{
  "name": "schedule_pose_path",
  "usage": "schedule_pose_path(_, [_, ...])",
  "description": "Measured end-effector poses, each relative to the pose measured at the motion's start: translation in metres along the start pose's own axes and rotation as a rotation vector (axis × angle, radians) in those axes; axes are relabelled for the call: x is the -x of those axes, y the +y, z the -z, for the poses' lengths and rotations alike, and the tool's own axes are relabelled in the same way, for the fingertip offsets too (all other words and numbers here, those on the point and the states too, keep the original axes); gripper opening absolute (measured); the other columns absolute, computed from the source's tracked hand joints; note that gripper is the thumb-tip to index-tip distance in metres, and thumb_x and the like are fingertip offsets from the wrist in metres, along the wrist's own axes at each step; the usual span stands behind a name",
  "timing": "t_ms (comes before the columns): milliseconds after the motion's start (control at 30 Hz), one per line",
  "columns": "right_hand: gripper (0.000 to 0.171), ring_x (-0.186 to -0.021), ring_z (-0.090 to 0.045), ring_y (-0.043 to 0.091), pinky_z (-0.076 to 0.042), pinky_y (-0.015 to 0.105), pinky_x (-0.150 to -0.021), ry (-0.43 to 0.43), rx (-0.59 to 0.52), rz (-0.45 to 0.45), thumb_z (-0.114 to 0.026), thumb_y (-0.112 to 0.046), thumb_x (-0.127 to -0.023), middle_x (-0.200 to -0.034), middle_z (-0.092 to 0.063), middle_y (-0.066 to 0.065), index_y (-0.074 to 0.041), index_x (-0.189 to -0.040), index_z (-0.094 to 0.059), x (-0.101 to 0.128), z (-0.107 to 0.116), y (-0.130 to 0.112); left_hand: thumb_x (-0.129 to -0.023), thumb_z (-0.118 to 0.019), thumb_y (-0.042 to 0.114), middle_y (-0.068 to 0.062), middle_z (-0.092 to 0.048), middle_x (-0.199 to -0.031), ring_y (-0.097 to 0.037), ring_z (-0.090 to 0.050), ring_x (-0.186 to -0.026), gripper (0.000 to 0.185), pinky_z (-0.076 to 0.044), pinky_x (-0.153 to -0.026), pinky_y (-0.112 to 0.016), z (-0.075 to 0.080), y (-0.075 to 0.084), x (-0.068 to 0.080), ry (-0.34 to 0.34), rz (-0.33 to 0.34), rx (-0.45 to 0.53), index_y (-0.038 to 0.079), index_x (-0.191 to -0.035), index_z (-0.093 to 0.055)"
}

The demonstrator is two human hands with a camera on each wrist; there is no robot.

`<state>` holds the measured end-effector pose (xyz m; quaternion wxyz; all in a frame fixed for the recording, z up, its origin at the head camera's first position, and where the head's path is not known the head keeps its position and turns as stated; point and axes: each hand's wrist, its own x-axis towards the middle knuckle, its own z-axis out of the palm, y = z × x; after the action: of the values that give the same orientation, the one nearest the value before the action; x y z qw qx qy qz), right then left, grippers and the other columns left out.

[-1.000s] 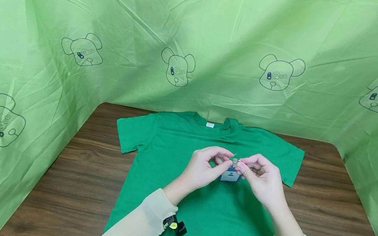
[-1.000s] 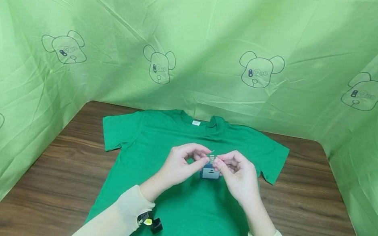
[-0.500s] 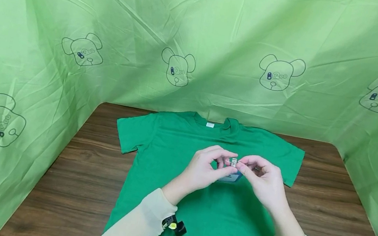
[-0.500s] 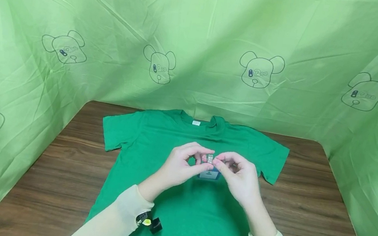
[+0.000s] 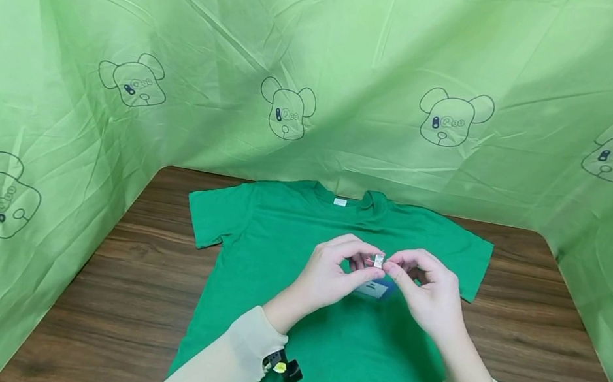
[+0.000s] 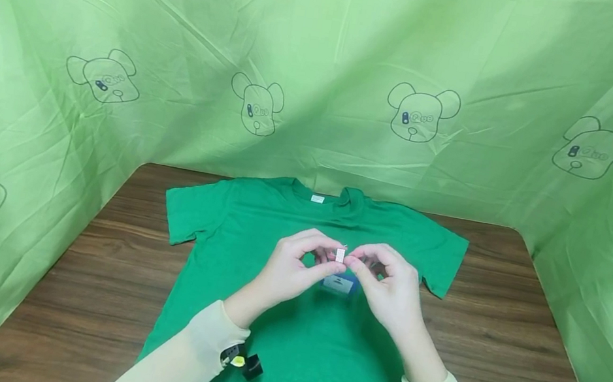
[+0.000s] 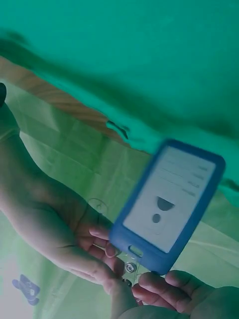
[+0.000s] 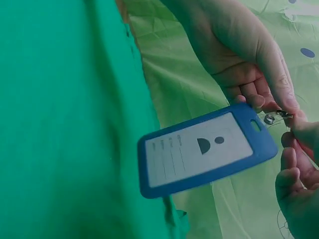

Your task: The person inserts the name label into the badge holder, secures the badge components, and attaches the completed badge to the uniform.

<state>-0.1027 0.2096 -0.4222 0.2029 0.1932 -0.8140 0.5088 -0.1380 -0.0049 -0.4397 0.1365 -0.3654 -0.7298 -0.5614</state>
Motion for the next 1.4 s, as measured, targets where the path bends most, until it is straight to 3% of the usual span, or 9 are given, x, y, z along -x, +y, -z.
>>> schedule_pose_path(200, [0.024, -0.082, -0.069, 0.004, -0.056, 0.014, -0.073, -0.005, 0.045, 0.015, -0.083, 0.009, -0.091, -0.094, -0.077, -0.003, -0.013, -0.101, -0.08, -0.001, 0.001, 0.001, -0.095, -0.088, 0.012, 0.0, -0.072, -0.102, -0.005, -0.065, -0.088, 0.022, -0.062, -0.076, -0.028, 0.0, 0.002, 0.0, -0.013, 0.047, 0.027, 0.006, -0.115, -0.08])
schedule_pose_path(433, [0.024, -0.081, -0.071, 0.004, -0.058, 0.014, -0.075, -0.028, 0.074, 0.037, -0.084, 0.008, -0.091, -0.093, -0.078, -0.004, -0.013, -0.1, -0.079, -0.001, 0.002, 0.0, -0.096, -0.087, 0.013, 0.002, -0.072, -0.101, -0.006, -0.065, -0.089, 0.019, -0.061, -0.077, -0.025, 0.0, 0.002, 0.001, -0.026, 0.087, 0.047, 0.01, -0.113, -0.079])
schedule_pose_path(800, [0.023, -0.073, -0.072, 0.017, -0.059, 0.017, -0.071, -0.029, 0.038, -0.002, -0.083, 0.006, -0.093, -0.092, -0.078, -0.002, -0.015, -0.102, -0.08, 0.0, 0.0, 0.0, -0.098, -0.086, 0.016, 0.001, -0.07, -0.103, -0.01, -0.065, -0.09, 0.017, -0.061, -0.077, -0.028, 0.0, 0.0, 0.001, -0.034, 0.128, 0.062, 0.011, -0.112, -0.078])
schedule_pose_path(1033, [0.021, -0.073, -0.066, 0.007, -0.053, 0.017, -0.065, -0.03, 0.079, 0.01, -0.081, 0.005, -0.096, -0.089, -0.076, -0.004, -0.013, -0.103, -0.077, 0.0, -0.005, 0.004, -0.099, -0.085, 0.02, 0.0, -0.074, -0.107, -0.009, -0.069, -0.092, 0.019, -0.063, -0.08, -0.034, -0.004, 0.001, 0.001, 0.001, 0.2, 0.063, 0.012, -0.115, -0.079])
schedule_pose_path(1400, [0.011, -0.071, -0.072, 0.015, -0.056, 0.02, -0.062, -0.035, 0.029, -0.074, -0.074, 0.001, -0.103, -0.085, -0.075, 0.003, -0.009, -0.107, -0.076, 0.001, -0.007, 0.003, -0.101, -0.083, 0.019, -0.004, -0.081, -0.104, -0.007, -0.076, -0.093, 0.023, -0.064, -0.083, -0.027, -0.01, 0.004, 0.002, 0.096, 0.246, 0.063, 0.008, -0.121, -0.081])
